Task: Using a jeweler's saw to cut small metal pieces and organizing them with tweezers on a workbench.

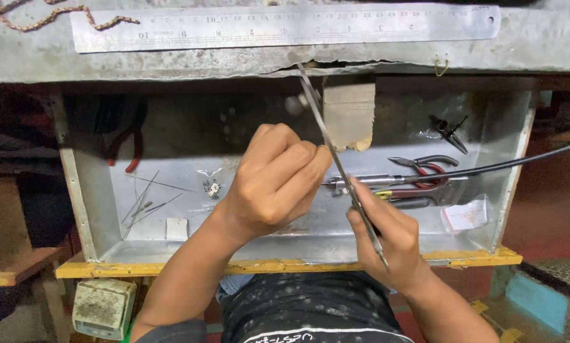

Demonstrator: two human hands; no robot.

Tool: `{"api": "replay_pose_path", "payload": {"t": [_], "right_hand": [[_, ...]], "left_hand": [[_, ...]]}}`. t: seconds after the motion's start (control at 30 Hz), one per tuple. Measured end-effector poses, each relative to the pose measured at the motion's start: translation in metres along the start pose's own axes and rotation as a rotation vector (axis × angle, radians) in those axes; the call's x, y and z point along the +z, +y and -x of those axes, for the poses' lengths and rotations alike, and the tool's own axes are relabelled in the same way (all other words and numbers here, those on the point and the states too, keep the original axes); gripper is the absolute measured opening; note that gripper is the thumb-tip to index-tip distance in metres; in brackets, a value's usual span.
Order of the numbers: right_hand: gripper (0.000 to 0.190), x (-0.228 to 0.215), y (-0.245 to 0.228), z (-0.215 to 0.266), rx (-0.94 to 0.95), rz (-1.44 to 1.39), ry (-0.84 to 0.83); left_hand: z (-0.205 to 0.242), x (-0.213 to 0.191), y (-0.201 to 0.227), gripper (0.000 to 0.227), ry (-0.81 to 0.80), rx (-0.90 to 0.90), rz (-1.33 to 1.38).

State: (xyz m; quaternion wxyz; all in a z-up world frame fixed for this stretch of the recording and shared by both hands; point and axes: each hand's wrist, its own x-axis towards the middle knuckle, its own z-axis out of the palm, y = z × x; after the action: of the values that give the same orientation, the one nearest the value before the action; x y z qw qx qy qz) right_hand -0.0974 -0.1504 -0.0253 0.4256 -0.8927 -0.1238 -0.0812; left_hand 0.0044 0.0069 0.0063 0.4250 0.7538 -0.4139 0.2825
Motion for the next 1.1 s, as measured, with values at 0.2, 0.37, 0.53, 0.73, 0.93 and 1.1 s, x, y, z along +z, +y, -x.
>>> {"api": "replay_pose_path", "payload": {"t": [0.2,0.37,0.53,0.73,0.93,1.1], "right_hand": [[0.031,0.005,0.002,-0.011,-0.043,-0.025,0.023],[0.032,0.006,0.014,0.021,0.005,-0.078,0.007],[0.031,0.004,0.008,-0.002,-0.035,-0.047,0.020],[0.029,0.012,0.009,-0.016,-0.056,-0.026,0.065],[0.030,0.013,0.019,0.012,-0.022,-0.067,0.033],[0.031,0.010,0.018,0.012,-0.028,-0.082,0.043]], "left_hand": [[0.003,0.005,0.000,0.016,-0.011,-0.015,-0.005],[0.003,0.004,0.000,0.018,-0.024,-0.066,0.034],[0.002,0.002,0.000,0.016,-0.023,-0.047,0.027],[0.002,0.004,0.005,0.015,0.008,-0.121,0.066],[0.004,0.006,0.005,0.012,0.039,-0.204,0.121],[0.005,0.004,0.003,0.013,0.000,-0.124,0.070]]}}
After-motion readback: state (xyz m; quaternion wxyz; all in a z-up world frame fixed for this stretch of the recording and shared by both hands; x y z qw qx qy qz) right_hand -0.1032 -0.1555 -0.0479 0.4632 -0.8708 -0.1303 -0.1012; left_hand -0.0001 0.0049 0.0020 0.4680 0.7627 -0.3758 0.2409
